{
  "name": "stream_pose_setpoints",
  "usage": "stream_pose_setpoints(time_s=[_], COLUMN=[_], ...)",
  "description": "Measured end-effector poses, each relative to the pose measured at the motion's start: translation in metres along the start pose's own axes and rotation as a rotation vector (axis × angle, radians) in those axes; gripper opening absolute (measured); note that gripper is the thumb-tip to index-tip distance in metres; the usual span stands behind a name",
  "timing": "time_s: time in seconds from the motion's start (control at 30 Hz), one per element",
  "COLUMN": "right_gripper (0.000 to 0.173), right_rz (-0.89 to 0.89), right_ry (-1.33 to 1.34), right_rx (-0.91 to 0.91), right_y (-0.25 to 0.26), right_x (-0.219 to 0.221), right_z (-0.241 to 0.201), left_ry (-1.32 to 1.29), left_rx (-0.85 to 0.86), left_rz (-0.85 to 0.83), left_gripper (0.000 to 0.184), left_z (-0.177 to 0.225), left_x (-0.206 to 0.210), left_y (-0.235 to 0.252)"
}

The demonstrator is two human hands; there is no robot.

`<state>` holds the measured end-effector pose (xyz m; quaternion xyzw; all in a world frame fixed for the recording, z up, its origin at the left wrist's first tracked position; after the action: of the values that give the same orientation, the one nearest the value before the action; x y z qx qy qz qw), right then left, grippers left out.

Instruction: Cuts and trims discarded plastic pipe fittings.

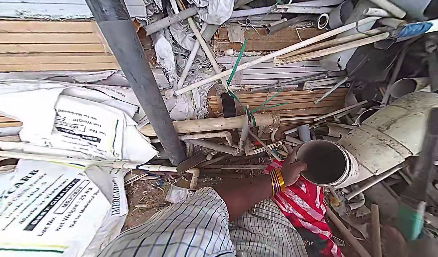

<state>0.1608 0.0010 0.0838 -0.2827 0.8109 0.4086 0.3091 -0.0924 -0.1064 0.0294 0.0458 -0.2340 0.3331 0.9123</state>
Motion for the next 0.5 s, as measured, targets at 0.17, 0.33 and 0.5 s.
stream_pose_setpoints(time_s=[0.17,0.33,0.5], right_gripper=[0.061,0.05,0.059], right_rz=[0.159,0.199,0.09], right_ry=[0.016,0.114,-0.015], right_rx=[0.019,-0.073,0.077], right_y=[0.013,0.0,0.013], right_x=[-0.032,-0.018,-0.068], right_z=[-0.016,-0.006,-0.007], left_ry=[-0.02,-0.009,-0.024], left_rx=[-0.011,0.004,0.041], left_rz=[0.044,0.036,-0.006], left_gripper=[0.08,0.079,0.076], left_z=[-0.004,-0.008,-0.005], left_x=[-0.002,-0.006,-0.007], left_y=[0.002,0.004,0.007])
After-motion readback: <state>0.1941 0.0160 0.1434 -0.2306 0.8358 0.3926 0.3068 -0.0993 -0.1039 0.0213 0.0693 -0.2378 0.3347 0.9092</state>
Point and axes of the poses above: each hand's wrist, its own y-axis towards the middle knuckle, its own x-axis out of the palm, z = x × y, the point moved 6 cm from there along y, towards the middle knuckle, and after that the axes turned 8 degrees about -x, right-handed, at the moved point
